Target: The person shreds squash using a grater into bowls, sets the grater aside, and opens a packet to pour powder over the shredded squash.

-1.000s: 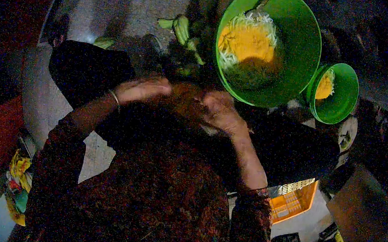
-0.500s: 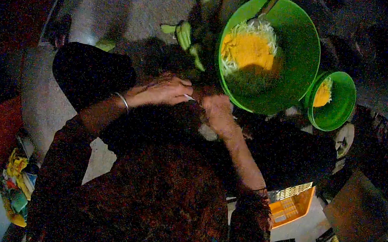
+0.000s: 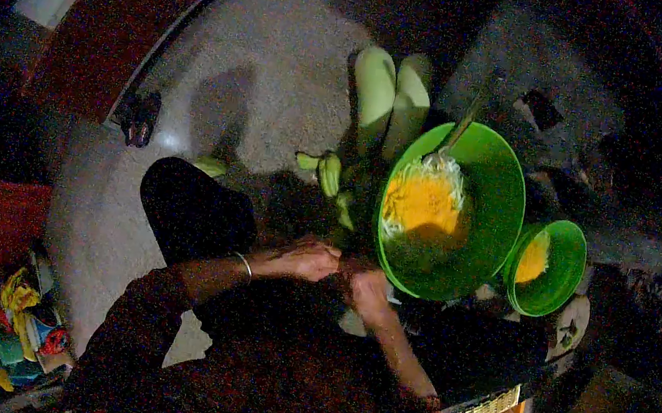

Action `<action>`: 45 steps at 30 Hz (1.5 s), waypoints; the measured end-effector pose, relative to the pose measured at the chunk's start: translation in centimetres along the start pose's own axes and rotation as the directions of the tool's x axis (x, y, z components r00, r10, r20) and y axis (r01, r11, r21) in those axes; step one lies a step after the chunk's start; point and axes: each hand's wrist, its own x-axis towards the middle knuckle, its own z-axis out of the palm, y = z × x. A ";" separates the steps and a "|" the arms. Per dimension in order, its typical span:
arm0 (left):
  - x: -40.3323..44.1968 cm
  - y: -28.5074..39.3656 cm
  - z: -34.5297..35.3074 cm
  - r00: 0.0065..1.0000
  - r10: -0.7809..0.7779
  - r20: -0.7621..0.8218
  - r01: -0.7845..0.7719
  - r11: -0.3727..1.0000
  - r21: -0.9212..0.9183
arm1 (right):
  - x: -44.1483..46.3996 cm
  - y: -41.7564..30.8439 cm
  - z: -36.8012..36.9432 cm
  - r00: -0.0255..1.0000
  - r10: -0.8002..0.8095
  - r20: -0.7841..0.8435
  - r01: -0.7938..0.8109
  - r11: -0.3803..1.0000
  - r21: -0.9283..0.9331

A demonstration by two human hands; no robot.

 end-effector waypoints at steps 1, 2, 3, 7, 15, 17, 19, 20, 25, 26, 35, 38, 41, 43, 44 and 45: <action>0.0 -0.1 0.3 0.998 0.040 -0.054 -0.040 0.999 0.005 | -0.1 0.0 -0.1 1.000 -0.012 0.010 0.012 1.000 -0.019; 0.1 0.5 -0.1 0.996 -0.004 -0.084 0.003 1.000 -0.014 | -0.1 0.0 -0.2 1.000 -0.022 0.020 0.022 0.999 -0.038; 0.4 1.5 -0.7 0.992 -0.048 -0.115 0.044 0.998 -0.037 | 0.1 -0.1 -0.3 1.000 -0.007 0.019 0.008 0.999 -0.031; 0.7 1.1 -1.4 0.996 -0.084 -0.022 0.081 0.990 -0.114 | 1.2 -1.3 -1.5 0.999 0.003 -0.044 -0.003 1.000 -0.002; 1.3 0.8 -2.5 0.998 -0.060 0.019 0.056 0.987 0.151 | 1.8 -1.1 -1.8 0.993 0.072 -0.090 -0.072 0.997 -0.003; 1.1 1.5 -3.4 0.989 -0.148 0.009 0.145 0.977 0.157 | 1.6 -0.5 -2.3 0.991 0.092 -0.097 -0.085 0.993 0.077; 0.2 3.1 -4.8 0.953 -0.299 -0.057 0.301 0.953 0.027 | 1.7 -1.0 -2.9 0.989 0.087 -0.122 -0.072 0.990 0.122; -0.1 3.1 -4.8 0.954 -0.297 -0.042 0.298 0.954 0.016 | 1.7 -1.3 -3.0 0.987 0.072 -0.144 -0.054 0.991 0.125; 0.0 2.7 -3.5 0.970 -0.242 0.003 0.241 0.970 0.006 | 3.0 -3.3 -3.5 0.992 0.075 -0.105 -0.066 0.994 0.087; 0.1 2.4 -2.9 0.979 -0.204 -0.011 0.204 0.978 0.044 | 3.0 -3.3 -3.4 0.993 0.053 -0.105 -0.042 0.994 0.103; 0.8 -1.0 -1.1 0.979 -0.197 0.050 0.189 0.974 0.122 | 2.7 -0.3 -0.4 0.990 0.109 -0.091 -0.100 0.990 0.102; 0.3 -1.6 -1.2 0.991 -0.132 -0.033 0.133 0.991 0.029 | 2.5 -0.8 -1.3 0.988 0.116 -0.103 -0.104 0.988 0.112; -0.4 1.7 -3.7 0.973 -0.118 -0.198 0.122 0.992 0.007 | 2.0 -0.9 -2.6 0.991 0.012 -0.135 0.008 0.990 0.144; -0.8 4.2 -6.3 0.991 -0.103 -0.088 0.113 0.986 0.121 | 1.3 -1.3 -3.5 0.994 0.012 -0.109 0.010 0.979 0.202; -1.1 4.9 -7.1 0.998 -0.023 -0.057 0.040 0.949 0.313 | 1.0 -1.5 -3.9 0.995 0.009 -0.102 0.013 0.977 0.212; -1.1 4.8 -6.6 0.995 0.028 -0.093 -0.005 0.971 0.239 | 0.9 -1.7 -4.5 0.994 -0.001 -0.105 0.021 0.983 0.182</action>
